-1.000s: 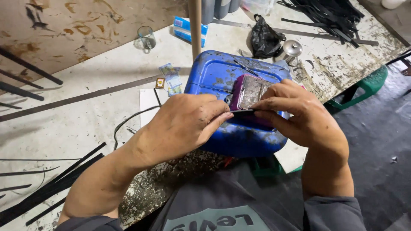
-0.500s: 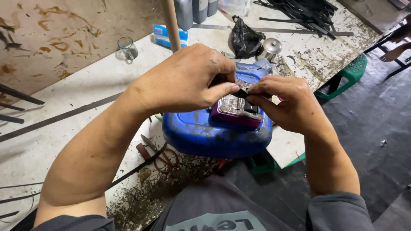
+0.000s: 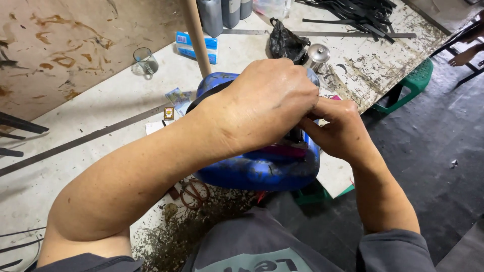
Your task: Preparing a dye applicator and applying edge dye to multiple leather strips by pulling them through a roller tool.
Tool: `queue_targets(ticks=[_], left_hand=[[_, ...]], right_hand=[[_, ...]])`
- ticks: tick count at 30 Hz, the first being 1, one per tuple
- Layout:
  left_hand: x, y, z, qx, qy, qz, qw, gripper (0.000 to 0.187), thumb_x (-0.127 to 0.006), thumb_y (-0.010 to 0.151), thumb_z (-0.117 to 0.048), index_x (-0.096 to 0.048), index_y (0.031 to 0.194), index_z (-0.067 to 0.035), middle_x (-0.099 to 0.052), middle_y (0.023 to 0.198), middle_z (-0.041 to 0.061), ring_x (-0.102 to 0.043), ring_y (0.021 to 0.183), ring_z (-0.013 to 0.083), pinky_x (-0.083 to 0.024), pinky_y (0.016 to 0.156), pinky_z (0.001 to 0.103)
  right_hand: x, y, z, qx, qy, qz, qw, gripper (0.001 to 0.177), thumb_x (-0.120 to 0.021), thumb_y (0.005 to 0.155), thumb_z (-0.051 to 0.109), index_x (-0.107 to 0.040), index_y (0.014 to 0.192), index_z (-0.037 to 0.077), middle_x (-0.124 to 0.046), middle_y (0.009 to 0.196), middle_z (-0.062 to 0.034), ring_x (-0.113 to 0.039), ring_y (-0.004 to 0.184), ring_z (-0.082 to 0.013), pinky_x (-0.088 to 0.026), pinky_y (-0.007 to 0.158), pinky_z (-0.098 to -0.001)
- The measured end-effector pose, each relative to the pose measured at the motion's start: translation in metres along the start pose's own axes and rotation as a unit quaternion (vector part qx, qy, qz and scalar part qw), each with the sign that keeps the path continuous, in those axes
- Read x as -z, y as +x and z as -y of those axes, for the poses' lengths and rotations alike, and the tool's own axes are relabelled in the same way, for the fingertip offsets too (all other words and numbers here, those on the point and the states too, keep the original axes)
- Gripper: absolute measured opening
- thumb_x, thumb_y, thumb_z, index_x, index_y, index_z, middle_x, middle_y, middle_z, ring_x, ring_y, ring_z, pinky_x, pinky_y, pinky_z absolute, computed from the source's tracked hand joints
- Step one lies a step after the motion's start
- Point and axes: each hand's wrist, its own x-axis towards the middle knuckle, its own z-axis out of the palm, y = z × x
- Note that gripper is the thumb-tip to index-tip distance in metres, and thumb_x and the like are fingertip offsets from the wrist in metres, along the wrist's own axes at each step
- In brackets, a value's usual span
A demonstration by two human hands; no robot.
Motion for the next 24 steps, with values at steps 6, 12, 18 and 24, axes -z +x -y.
queue_targets(ticks=[6,12,18,24], left_hand=[[-0.002,0.003,-0.004,0.009,-0.017,0.014,1.000,0.012,-0.067,0.076,-0.008,-0.072,0.072,-0.018,-0.070,0.070,0.004,-0.069,0.067,0.0349,-0.053,0.045,0.051],[-0.011,0.004,-0.005,-0.003,-0.010,-0.001,1.000,0.013,-0.068,0.077,-0.009,-0.073,0.071,-0.019,-0.070,0.068,0.004,-0.069,0.065,0.0346,-0.053,0.046,0.051],[-0.014,0.000,-0.005,-0.023,-0.003,-0.037,0.999,0.015,-0.069,0.081,-0.010,-0.070,0.070,-0.020,-0.066,0.067,0.003,-0.065,0.063,0.0319,-0.051,0.043,0.048],[-0.017,-0.001,-0.007,-0.035,0.005,-0.043,0.998,0.016,-0.069,0.081,-0.009,-0.070,0.069,-0.019,-0.066,0.067,0.003,-0.065,0.060,0.0307,-0.050,0.043,0.047]], right_hand=[[-0.002,-0.004,-0.006,0.006,-0.008,-0.007,1.000,0.023,-0.066,0.093,-0.010,-0.057,0.078,0.004,-0.048,0.062,-0.0042,-0.032,0.062,-0.0136,-0.032,0.056,-0.0310],[-0.003,-0.010,-0.014,-0.008,-0.021,-0.001,1.000,0.019,-0.062,0.087,-0.010,-0.057,0.079,0.006,-0.047,0.061,-0.0045,-0.033,0.059,-0.0135,-0.032,0.056,-0.0313],[-0.002,-0.010,-0.013,-0.015,-0.020,0.002,1.000,0.018,-0.062,0.086,-0.010,-0.063,0.081,0.008,-0.053,0.061,-0.0024,-0.036,0.058,-0.0137,-0.035,0.057,-0.0297],[-0.001,-0.012,-0.017,-0.007,-0.016,0.013,1.000,0.017,-0.065,0.089,-0.008,-0.067,0.086,0.009,-0.063,0.069,-0.0011,-0.049,0.061,-0.0108,-0.040,0.060,-0.0293]])
